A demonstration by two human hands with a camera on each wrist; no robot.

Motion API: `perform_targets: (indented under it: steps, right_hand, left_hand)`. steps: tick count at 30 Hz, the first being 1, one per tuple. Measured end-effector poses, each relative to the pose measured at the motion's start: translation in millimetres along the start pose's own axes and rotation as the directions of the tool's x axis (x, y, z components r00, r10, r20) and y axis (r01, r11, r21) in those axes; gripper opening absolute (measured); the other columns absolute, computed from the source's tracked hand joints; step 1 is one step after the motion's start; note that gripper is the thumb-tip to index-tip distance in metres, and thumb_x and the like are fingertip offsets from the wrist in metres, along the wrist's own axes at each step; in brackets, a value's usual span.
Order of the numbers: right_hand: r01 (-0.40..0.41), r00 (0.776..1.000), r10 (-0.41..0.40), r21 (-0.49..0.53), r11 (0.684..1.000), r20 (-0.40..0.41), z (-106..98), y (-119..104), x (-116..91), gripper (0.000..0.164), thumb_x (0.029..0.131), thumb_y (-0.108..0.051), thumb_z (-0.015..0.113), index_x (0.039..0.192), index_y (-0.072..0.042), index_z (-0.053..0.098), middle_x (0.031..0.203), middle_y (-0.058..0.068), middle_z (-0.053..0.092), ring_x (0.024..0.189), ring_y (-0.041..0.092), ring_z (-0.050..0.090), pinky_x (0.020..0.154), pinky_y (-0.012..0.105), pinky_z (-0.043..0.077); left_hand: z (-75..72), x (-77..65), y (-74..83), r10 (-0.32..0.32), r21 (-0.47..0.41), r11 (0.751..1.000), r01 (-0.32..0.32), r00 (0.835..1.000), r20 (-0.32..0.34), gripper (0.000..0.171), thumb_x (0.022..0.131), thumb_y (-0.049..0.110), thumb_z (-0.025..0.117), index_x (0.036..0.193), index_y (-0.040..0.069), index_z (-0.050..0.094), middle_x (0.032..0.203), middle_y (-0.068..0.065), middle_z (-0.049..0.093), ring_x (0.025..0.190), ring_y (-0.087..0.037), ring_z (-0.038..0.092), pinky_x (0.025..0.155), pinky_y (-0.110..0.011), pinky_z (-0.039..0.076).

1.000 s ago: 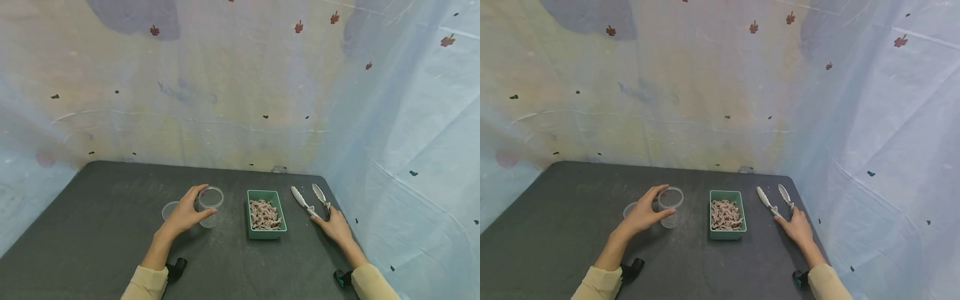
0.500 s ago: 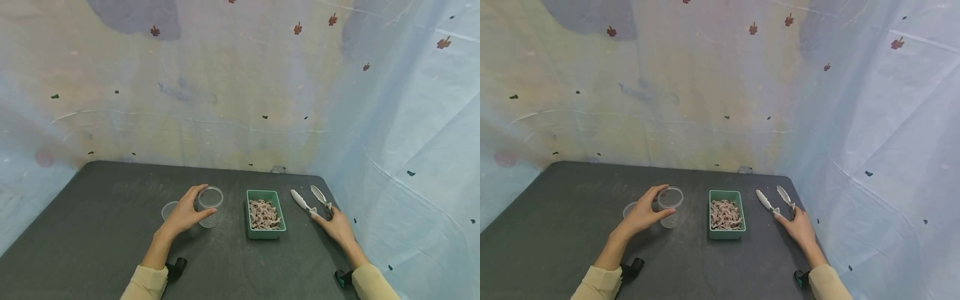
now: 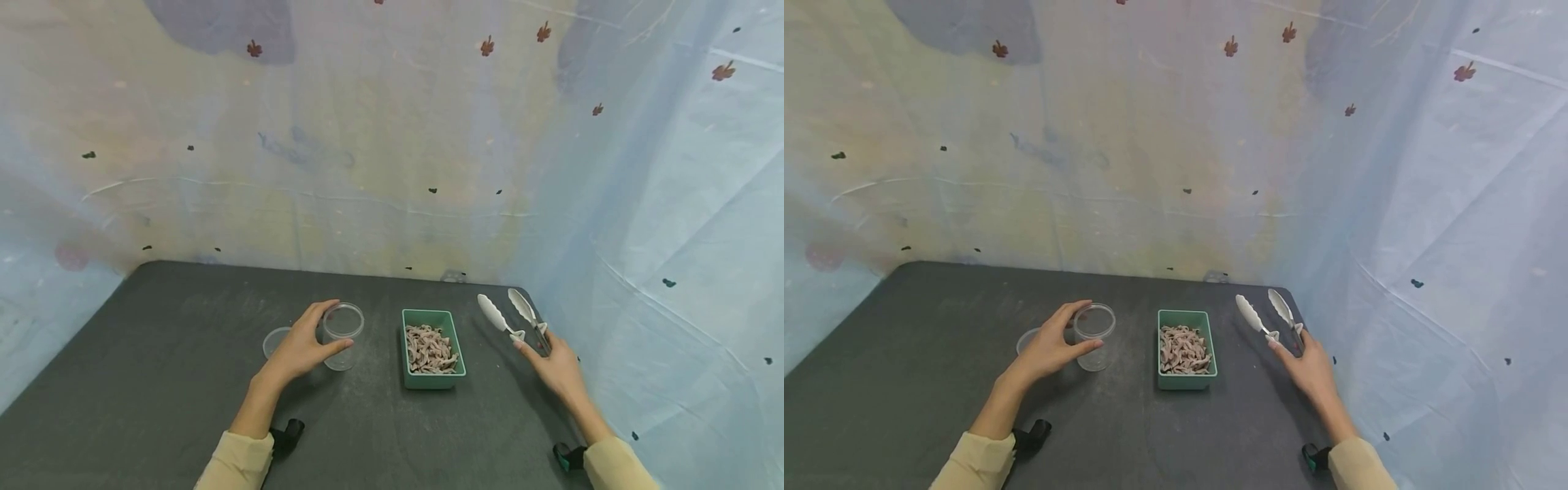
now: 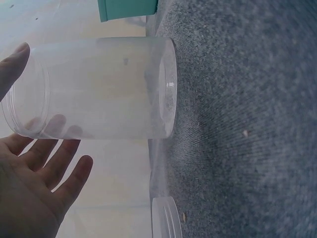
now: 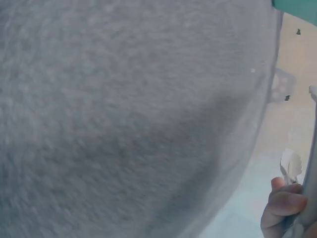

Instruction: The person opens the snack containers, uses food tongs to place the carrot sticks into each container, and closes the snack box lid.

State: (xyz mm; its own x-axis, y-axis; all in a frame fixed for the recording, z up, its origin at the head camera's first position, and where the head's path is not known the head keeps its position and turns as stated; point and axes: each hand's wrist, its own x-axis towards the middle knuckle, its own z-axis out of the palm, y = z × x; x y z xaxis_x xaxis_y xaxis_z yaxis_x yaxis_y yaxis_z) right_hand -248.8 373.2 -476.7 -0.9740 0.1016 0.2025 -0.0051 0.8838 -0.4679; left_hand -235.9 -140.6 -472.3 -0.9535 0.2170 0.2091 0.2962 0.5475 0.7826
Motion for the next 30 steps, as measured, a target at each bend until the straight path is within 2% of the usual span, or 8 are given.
perform_targets:
  steps: [5,9,17,21,25,30]
  right_hand:
    - [0.053,0.998,-0.053,-0.001,0.999,-0.026,-10.3,-9.6,-1.7,0.077,0.098,-0.055,0.066,0.148,0.002,0.050,0.118,0.029,0.065,0.111,0.048,0.062,0.091,0.064,0.048]
    - [0.119,0.992,-0.118,0.007,0.993,-0.038,-17.6,-19.0,-3.1,0.072,0.098,-0.051,0.068,0.147,-0.001,0.051,0.117,0.026,0.066,0.106,0.045,0.063,0.086,0.062,0.050]
    - [0.228,0.974,-0.228,-0.033,0.973,0.001,-31.0,-38.4,-6.6,0.082,0.098,-0.049,0.070,0.153,0.005,0.043,0.123,0.026,0.062,0.102,0.041,0.062,0.084,0.062,0.050]
    - [0.295,0.955,-0.295,-0.044,0.954,0.022,-37.9,-51.0,-9.1,0.079,0.097,-0.048,0.073,0.150,0.005,0.047,0.124,0.025,0.062,0.093,0.033,0.062,0.080,0.057,0.052]
    - [0.361,0.932,-0.358,-0.057,0.931,0.052,-44.9,-62.7,-11.3,0.077,0.095,-0.045,0.076,0.148,0.005,0.050,0.123,0.023,0.063,0.080,0.020,0.055,0.070,0.045,0.048]
    - [0.430,0.901,-0.423,-0.072,0.900,0.102,-51.7,-74.1,-11.1,0.077,0.094,-0.044,0.077,0.149,0.003,0.051,0.121,0.017,0.065,0.078,0.014,0.053,0.068,0.038,0.048]
  left_hand:
    - [0.3,0.2,-0.5,-0.002,-0.001,1.000,0.002,1.000,0.001,0.090,0.090,0.049,0.081,0.161,0.017,0.036,0.162,-0.014,0.037,0.148,-0.043,0.037,0.108,-0.069,0.040]
    - [0.4,0.3,-0.7,-0.009,-0.008,1.000,0.009,1.000,0.004,0.090,0.090,0.049,0.081,0.161,0.016,0.037,0.162,-0.014,0.037,0.149,-0.042,0.037,0.108,-0.069,0.040]
    - [0.4,0.9,-1.5,0.001,-0.005,1.000,-0.001,1.000,0.002,0.092,0.089,0.053,0.080,0.161,0.016,0.037,0.162,-0.012,0.038,0.148,-0.041,0.038,0.108,-0.068,0.041]
    - [0.8,0.7,-1.3,0.003,0.000,1.000,-0.003,1.000,-0.002,0.089,0.090,0.048,0.081,0.161,0.017,0.037,0.161,-0.013,0.038,0.147,-0.042,0.039,0.108,-0.068,0.041]
    - [2.0,0.6,-2.0,0.007,0.006,1.000,-0.007,1.000,-0.007,0.089,0.090,0.047,0.082,0.161,0.017,0.037,0.162,-0.014,0.038,0.146,-0.042,0.040,0.107,-0.068,0.042]
    - [2.2,1.0,-2.1,0.007,0.010,1.000,-0.007,1.000,-0.006,0.091,0.090,0.050,0.081,0.161,0.015,0.037,0.162,-0.014,0.038,0.147,-0.042,0.040,0.108,-0.068,0.042]
